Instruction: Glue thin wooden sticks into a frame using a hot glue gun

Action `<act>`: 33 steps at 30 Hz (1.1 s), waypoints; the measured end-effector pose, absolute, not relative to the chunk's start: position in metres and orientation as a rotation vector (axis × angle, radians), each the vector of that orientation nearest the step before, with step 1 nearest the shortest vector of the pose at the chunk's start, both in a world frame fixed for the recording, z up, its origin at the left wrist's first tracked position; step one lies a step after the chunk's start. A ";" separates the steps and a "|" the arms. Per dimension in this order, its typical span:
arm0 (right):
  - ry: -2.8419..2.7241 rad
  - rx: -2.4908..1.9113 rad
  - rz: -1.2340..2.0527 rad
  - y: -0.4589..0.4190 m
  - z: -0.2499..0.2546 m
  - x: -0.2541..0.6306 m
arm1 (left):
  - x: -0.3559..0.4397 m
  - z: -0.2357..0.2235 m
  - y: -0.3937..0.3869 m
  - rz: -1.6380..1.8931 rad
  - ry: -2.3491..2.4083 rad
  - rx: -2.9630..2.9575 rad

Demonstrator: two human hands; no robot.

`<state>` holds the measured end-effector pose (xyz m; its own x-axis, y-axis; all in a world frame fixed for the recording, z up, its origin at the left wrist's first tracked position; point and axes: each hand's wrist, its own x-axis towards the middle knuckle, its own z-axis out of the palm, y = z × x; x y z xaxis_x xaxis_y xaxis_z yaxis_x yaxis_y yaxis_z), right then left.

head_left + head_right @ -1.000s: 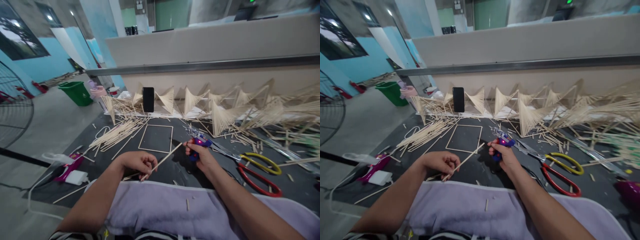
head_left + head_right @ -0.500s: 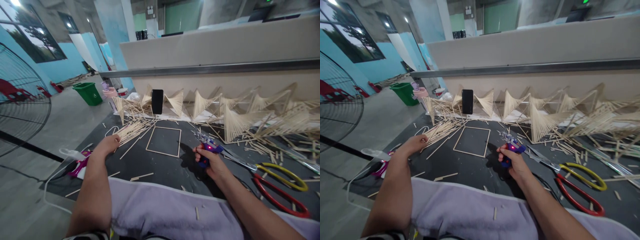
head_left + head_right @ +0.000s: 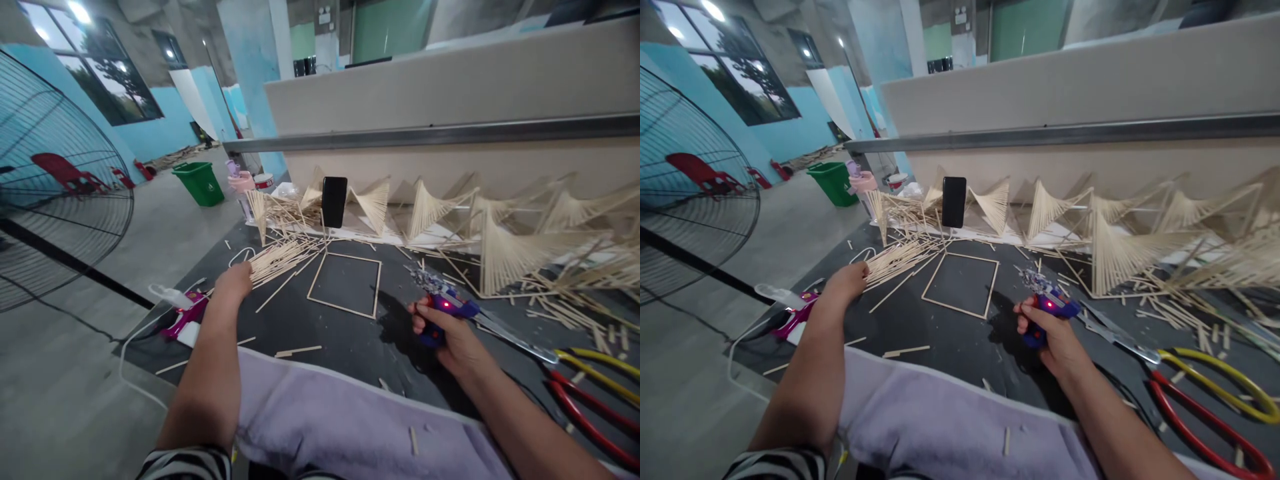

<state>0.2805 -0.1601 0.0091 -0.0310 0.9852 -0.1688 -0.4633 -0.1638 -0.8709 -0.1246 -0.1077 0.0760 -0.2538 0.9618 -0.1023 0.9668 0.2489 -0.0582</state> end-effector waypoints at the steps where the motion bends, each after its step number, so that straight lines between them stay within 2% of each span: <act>1: -0.749 -0.966 1.514 -0.160 0.009 0.281 | -0.121 0.076 -0.107 -0.163 2.429 1.917; 15: -0.734 -0.945 1.543 -0.162 0.015 0.279 | -0.109 0.061 -0.098 -0.353 2.318 1.968; 21: -0.731 -0.929 1.550 -0.162 0.017 0.279 | -0.108 0.075 -0.105 -0.267 2.250 2.045; 28: -0.738 -0.907 1.542 -0.161 0.017 0.279 | -0.113 0.079 -0.106 0.024 2.055 2.083; 33: -0.722 -0.892 1.553 -0.162 0.020 0.279 | -0.122 0.075 -0.098 -0.041 2.175 1.926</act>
<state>0.2794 -0.1621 0.0199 -0.0644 0.9862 -0.1524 -0.5191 -0.1635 -0.8389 -0.1224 -0.0984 0.0752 -0.1055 0.9753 -0.1939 0.9820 0.1329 0.1344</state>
